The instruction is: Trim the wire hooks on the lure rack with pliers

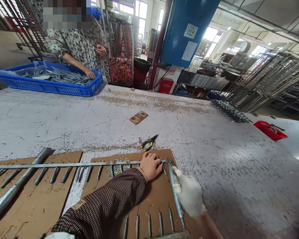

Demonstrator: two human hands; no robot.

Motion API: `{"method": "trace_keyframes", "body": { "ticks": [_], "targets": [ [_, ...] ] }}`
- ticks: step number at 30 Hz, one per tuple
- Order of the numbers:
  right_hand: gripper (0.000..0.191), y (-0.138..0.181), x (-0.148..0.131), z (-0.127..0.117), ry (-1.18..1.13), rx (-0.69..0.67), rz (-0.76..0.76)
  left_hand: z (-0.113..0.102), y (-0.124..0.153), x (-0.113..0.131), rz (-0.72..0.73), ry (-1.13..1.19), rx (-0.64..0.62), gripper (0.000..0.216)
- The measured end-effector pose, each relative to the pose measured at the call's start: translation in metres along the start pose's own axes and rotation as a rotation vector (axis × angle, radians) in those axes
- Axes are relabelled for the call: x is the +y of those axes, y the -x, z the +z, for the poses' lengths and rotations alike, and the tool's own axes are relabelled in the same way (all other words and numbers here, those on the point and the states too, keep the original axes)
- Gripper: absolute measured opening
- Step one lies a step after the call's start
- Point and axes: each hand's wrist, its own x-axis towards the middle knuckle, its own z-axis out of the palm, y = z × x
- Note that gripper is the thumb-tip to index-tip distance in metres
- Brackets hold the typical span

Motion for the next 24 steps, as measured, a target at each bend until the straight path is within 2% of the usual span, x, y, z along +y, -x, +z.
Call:
{"method": "trace_keyframes", "body": {
  "ticks": [2,5,7,10,12,15,17,20,22,24],
  "targets": [
    [0.051,0.0011,0.0013,0.0028,0.049,-0.085,0.058,0.0004,-0.0002,-0.0007,-0.002,0.001,0.007,0.018],
    [0.047,0.0008,0.0006,0.0031,-0.025,-0.004,0.119,0.0009,-0.0005,-0.0021,0.004,0.002,0.017,0.016],
    [0.047,-0.0005,-0.0013,0.0027,-0.067,0.04,0.075,0.0006,-0.0007,-0.0028,0.003,0.003,0.019,0.017],
    [0.052,-0.0016,-0.0027,0.0047,0.005,-0.015,0.027,-0.0008,-0.0011,-0.0033,-0.003,0.006,0.016,0.018],
    [0.055,-0.0014,-0.0022,0.0056,0.024,-0.047,0.065,-0.002,-0.0014,-0.0036,-0.001,0.007,0.013,0.019],
    [0.059,-0.0009,-0.0019,0.004,-0.067,0.003,0.109,-0.0034,-0.0021,-0.0043,0.012,-0.003,0.017,0.022],
    [0.059,-0.0011,-0.0024,0.0041,-0.08,0.018,0.07,-0.0038,-0.0025,-0.0048,0.015,-0.013,0.024,0.023],
    [0.057,-0.0014,-0.002,0.0078,0.019,-0.061,0.039,-0.0035,-0.0028,-0.0056,0.011,-0.019,0.035,0.022],
    [0.057,-0.0014,-0.0011,0.0091,0.05,-0.078,0.092,-0.0031,-0.0028,-0.0059,0.012,-0.016,0.038,0.021],
    [0.058,-0.0013,-0.0005,0.0082,-0.007,-0.029,0.138,-0.003,-0.0029,-0.006,0.013,-0.013,0.043,0.02]
  ]
}}
